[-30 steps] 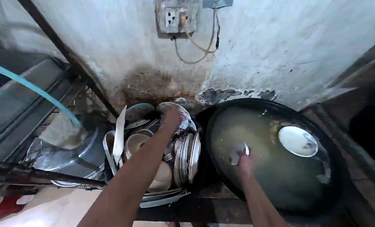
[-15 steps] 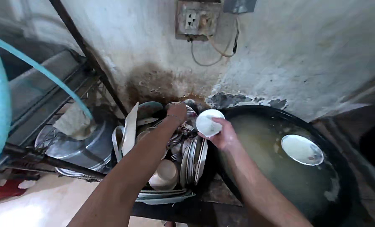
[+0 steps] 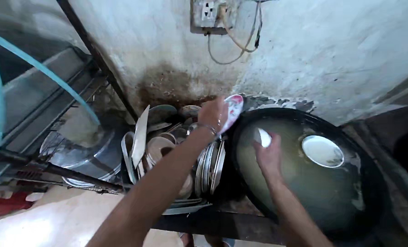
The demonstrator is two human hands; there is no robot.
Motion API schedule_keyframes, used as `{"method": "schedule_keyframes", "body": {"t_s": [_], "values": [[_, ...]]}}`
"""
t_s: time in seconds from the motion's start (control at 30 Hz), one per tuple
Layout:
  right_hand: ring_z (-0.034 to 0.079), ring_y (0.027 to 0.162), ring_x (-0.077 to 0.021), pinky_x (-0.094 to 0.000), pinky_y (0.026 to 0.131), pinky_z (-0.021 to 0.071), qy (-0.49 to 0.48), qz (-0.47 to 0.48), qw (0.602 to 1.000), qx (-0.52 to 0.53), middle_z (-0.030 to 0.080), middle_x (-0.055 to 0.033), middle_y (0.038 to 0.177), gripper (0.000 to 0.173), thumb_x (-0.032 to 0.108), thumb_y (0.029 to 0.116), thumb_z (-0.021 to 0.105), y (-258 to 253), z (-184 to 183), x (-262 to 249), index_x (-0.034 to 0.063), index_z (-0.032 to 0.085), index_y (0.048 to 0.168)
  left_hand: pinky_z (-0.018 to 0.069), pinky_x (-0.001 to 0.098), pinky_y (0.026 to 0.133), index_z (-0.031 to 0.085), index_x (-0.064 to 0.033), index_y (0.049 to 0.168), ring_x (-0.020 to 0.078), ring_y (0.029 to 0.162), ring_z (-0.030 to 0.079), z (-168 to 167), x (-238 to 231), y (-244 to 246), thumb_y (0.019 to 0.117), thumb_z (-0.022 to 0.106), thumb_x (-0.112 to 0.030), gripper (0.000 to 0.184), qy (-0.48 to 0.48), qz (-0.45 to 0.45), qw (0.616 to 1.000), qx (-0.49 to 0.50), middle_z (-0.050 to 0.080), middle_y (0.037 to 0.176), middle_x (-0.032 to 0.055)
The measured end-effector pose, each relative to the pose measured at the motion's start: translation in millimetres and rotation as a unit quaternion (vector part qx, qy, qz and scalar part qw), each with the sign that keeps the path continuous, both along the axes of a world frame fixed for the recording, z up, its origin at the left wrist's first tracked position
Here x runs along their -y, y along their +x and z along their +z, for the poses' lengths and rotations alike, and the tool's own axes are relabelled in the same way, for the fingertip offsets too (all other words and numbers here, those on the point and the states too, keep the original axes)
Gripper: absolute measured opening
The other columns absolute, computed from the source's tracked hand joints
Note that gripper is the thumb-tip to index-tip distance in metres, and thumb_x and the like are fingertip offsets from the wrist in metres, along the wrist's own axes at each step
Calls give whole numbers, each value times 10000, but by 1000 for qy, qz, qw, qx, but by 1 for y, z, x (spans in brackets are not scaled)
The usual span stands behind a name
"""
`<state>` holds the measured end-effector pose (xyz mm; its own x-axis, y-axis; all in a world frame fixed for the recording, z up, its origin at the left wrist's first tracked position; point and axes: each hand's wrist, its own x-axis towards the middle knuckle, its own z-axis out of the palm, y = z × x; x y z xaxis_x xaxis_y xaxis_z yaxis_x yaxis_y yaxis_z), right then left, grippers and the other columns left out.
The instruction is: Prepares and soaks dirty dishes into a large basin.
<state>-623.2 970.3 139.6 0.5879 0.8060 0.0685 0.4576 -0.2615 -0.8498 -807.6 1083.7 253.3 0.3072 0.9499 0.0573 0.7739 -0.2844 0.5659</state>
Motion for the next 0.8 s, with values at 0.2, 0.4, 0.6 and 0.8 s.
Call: {"method": "schedule_keyframes", "body": {"t_s": [0.2, 0.4, 0.6, 0.8], "values": [[598, 1185, -462, -613, 979, 511, -41, -169, 984, -27, 548, -337, 1339, 654, 196, 934, 736, 37, -70, 85, -39, 429, 1461, 577, 577, 912, 485, -81, 1467, 379, 1132, 682, -83, 39, 109, 1083, 450, -245, 419, -88, -23, 996, 15, 568, 1432, 194], [633, 1034, -367, -567, 848, 535, -30, -222, 951, -214, 606, -267, 1232, 510, 208, 1009, 630, 47, -103, 87, 1, 445, 1437, 510, 599, 1038, 544, -79, 1452, 399, 1316, 562, -99, 50, 95, 1044, 569, -404, 522, -99, -73, 991, -47, 520, 1482, 204], [672, 1054, -400, -560, 784, 610, 13, -160, 769, -619, 586, -230, 1310, 460, 349, 1073, 452, 38, -67, 72, 133, 413, 1478, 522, 648, 943, 385, -27, 1496, 468, 1168, 635, -68, 72, 23, 902, 770, -364, 783, -218, 12, 946, -240, 608, 1316, 287], [693, 1043, -382, -565, 793, 603, -22, 23, 790, -612, 648, -200, 1271, 464, 402, 1067, 445, -14, 10, 25, 132, 487, 1442, 532, 616, 888, 436, -57, 1516, 414, 1086, 653, -90, 54, 8, 1046, 535, -233, 511, -367, -25, 927, -77, 617, 1291, 277]]}}
